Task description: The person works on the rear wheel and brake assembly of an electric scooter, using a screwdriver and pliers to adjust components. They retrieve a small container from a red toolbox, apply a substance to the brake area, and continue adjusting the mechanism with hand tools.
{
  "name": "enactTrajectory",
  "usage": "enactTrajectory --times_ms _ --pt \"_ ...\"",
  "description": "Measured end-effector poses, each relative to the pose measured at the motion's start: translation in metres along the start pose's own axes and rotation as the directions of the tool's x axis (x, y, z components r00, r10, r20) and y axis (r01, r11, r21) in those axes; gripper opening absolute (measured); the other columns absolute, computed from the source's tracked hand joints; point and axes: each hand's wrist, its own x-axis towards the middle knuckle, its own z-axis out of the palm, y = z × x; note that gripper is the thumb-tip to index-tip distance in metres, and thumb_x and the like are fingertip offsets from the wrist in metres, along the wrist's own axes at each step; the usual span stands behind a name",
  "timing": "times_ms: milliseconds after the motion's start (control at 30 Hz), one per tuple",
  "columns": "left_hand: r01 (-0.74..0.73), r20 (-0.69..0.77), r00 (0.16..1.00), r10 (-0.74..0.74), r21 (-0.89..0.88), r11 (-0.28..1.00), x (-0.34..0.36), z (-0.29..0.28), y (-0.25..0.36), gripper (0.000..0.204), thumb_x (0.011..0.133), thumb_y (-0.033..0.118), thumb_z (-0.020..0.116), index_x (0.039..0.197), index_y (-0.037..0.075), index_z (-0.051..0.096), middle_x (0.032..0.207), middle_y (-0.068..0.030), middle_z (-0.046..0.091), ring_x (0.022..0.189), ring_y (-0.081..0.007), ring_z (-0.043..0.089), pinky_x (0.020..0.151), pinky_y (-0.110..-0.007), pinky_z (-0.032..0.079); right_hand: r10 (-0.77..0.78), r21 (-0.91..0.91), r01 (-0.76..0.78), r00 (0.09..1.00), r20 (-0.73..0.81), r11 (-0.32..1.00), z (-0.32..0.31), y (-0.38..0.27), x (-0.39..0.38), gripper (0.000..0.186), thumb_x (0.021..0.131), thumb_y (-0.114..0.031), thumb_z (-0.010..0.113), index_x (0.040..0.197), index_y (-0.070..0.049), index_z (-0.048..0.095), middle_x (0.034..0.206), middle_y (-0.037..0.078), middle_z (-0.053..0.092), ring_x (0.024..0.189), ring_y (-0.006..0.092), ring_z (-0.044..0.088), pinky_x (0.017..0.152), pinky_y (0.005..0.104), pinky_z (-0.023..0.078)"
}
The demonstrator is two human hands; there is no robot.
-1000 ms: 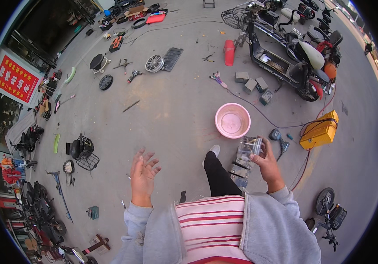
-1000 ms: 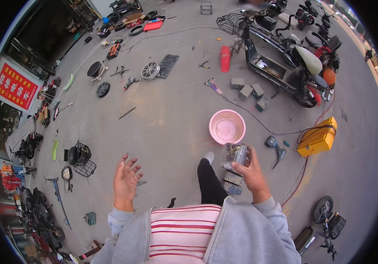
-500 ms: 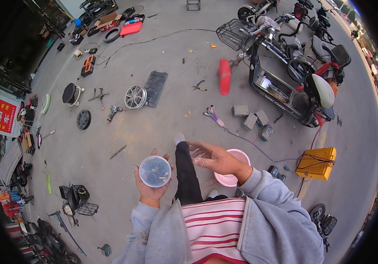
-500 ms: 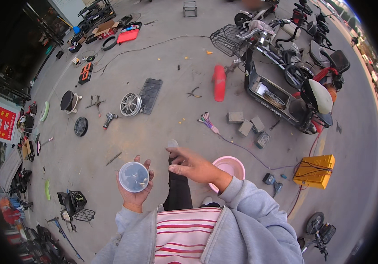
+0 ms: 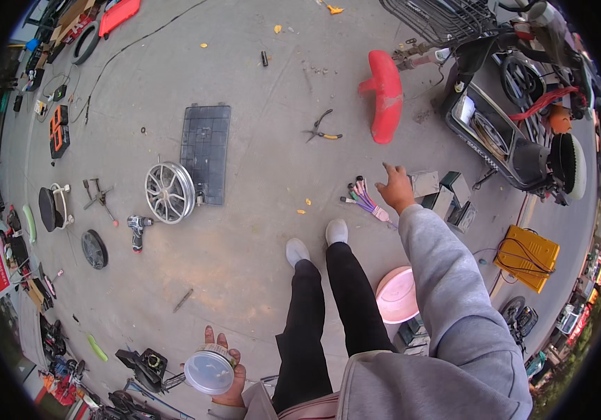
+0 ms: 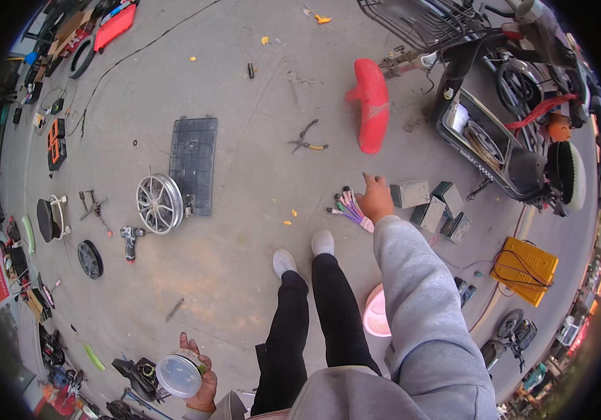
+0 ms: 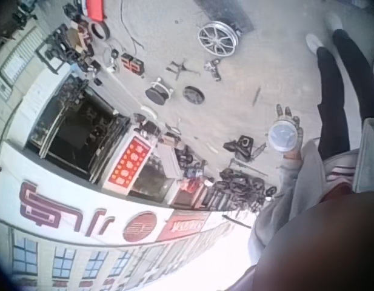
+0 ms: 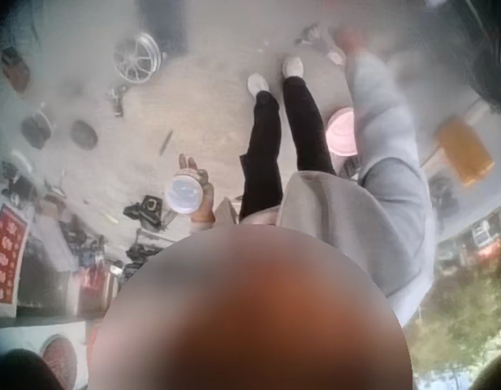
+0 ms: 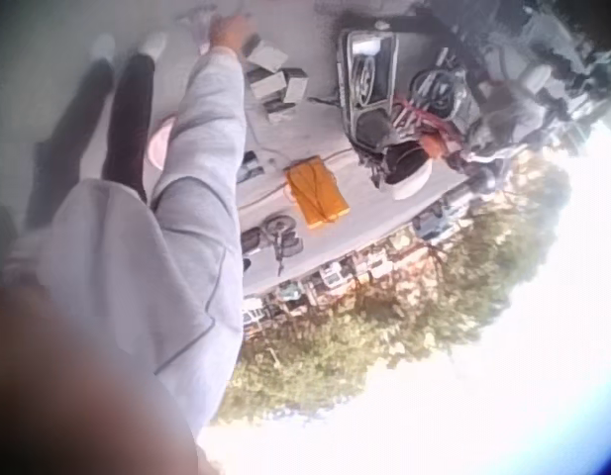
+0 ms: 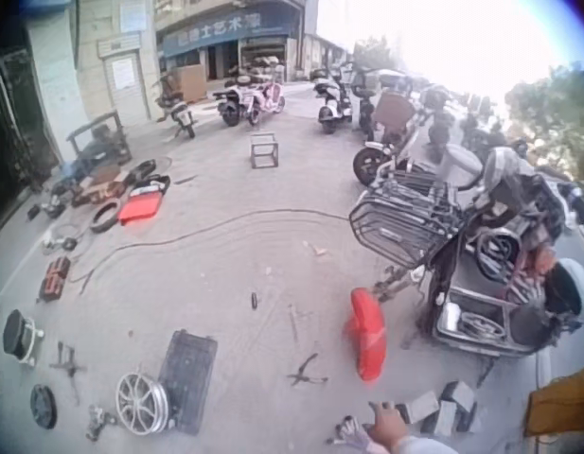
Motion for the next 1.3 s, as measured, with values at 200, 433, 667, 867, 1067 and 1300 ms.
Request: enactTrajectory --times_ms 200,433,667,867,1067,1300 --pt "-0.172 -0.406 0.879 0.251 0.221 0.96 0.065 -0.065 -0.002 0.078 0.089 0.056 0.055 0.153 0.022 0.024 0.143 -0.0108 0.049 0.122 -0.0332 0.053 0.088 -0.045 0.05 -0.286 -0.534 0.321 0.946 0.15 0.783 0.125 -0.073 0.174 0.107 0.066 -0.02 0.087 0.153 -0.028 0.025 0.154 0.011 0.032 0.137 0.0315 0.039 0.105 0.0412 0.043" --pt "-0.138 -0.564 0.767 0.307 0.322 0.937 0.119 -0.076 -0.024 0.074 0.09 0.051 0.056 0.151 0.02 0.028 0.142 -0.0115 0.049 0.123 -0.0323 0.051 0.093 -0.046 0.047 -0.383 -0.555 0.318 0.924 -0.002 0.769 0.232 -0.072 0.271 0.082 0.068 -0.025 0.086 0.139 -0.021 0.045 0.144 0.011 0.044 0.137 0.0314 0.04 0.108 0.0409 0.039" --pt "-0.052 -0.382 0.89 0.249 0.457 0.888 0.137 0.009 -0.02 0.07 0.091 0.047 0.057 0.149 0.018 0.032 0.14 -0.0121 0.05 0.125 -0.0313 0.049 0.097 -0.046 0.043 -0.232 -0.111 0.237 0.971 0.053 0.965 0.203 0.014 0.154 0.041 0.074 -0.023 0.075 0.107 -0.006 0.057 0.1 0.015 0.061 0.096 0.036 0.061 0.09 0.0445 0.047" --pt "0.064 -0.109 0.994 0.016 0.694 0.717 0.138 0.129 -0.046 0.066 0.092 0.043 0.057 0.148 0.016 0.035 0.139 -0.0127 0.051 0.126 -0.0305 0.048 0.101 -0.046 0.039 0.469 0.398 -0.468 0.877 0.102 0.789 0.089 0.136 -0.156 0.031 0.088 -0.027 0.061 0.1 0.0 0.054 0.097 0.026 0.06 0.091 0.0441 0.06 0.08 0.0501 0.048" --pt "0.11 0.034 0.931 -0.364 0.923 0.368 0.08 0.22 -0.134 0.063 0.092 0.039 0.058 0.146 0.014 0.038 0.137 -0.0133 0.052 0.128 -0.0297 0.047 0.105 -0.047 0.036 0.996 0.557 -0.83 0.074 0.049 0.035 0.035 0.207 -0.565 0.034 0.084 -0.026 0.068 0.093 0.004 0.056 0.085 0.027 0.064 0.08 0.0438 0.063 0.072 0.0484 0.049" --pt "0.038 0.034 0.689 -0.724 0.996 0.083 -0.06 0.203 -0.296 0.059 0.093 0.035 0.059 0.144 0.012 0.042 0.136 -0.0139 0.053 0.13 -0.0288 0.045 0.11 -0.047 0.032 0.904 0.877 -0.257 -0.256 0.343 -0.406 0.031 0.16 -0.787 0.024 0.08 -0.017 0.072 0.09 0.0 0.057 0.083 0.011 0.063 0.078 0.0203 0.059 0.07 0.0349 0.047"
